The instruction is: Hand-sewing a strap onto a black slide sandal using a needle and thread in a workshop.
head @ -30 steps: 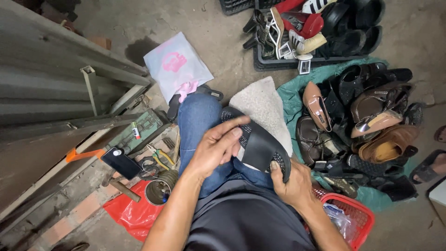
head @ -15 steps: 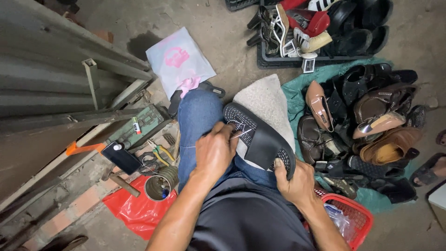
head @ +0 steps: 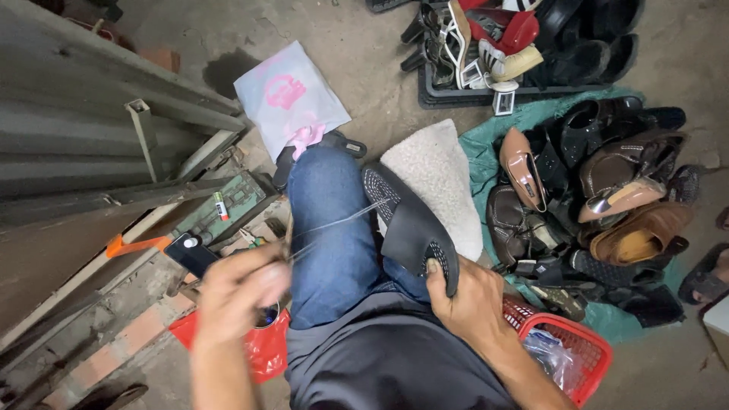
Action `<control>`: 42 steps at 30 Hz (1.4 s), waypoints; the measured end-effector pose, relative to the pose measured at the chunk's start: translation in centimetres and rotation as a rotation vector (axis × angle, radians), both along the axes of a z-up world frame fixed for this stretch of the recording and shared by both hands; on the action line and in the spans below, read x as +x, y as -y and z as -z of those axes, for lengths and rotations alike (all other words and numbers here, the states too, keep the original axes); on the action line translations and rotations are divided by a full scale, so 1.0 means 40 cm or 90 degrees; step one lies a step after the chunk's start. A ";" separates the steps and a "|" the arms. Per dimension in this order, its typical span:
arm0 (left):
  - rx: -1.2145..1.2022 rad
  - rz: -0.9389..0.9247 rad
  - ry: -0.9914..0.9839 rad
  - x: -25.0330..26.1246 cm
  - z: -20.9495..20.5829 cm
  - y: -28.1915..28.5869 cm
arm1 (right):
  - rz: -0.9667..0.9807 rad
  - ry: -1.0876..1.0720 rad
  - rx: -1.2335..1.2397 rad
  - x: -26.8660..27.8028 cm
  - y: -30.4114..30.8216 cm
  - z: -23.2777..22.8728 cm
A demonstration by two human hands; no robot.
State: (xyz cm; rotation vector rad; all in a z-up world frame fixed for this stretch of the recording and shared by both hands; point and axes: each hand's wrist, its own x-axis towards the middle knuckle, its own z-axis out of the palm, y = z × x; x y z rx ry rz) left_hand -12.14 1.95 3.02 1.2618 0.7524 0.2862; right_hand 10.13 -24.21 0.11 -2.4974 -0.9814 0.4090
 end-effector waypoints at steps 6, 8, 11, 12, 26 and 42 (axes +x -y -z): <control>0.140 -0.045 -0.377 -0.488 0.142 -0.089 | -0.027 0.015 -0.055 0.001 0.021 0.008; 0.142 -0.068 -0.594 -0.621 0.206 -0.062 | -0.022 -0.028 -0.080 -0.001 0.029 0.010; 0.091 0.107 -1.143 -0.801 0.308 -0.076 | 0.001 -0.017 -0.072 0.018 0.047 0.030; 0.089 0.106 -1.142 -0.889 0.358 -0.059 | 0.000 -0.017 -0.073 0.018 0.045 0.028; 0.520 0.060 -0.202 0.031 0.091 0.079 | -0.065 -0.104 -0.230 -0.058 0.018 -0.024; 0.336 0.249 -0.300 0.100 0.033 0.074 | -0.114 -0.290 -0.119 0.015 0.065 -0.059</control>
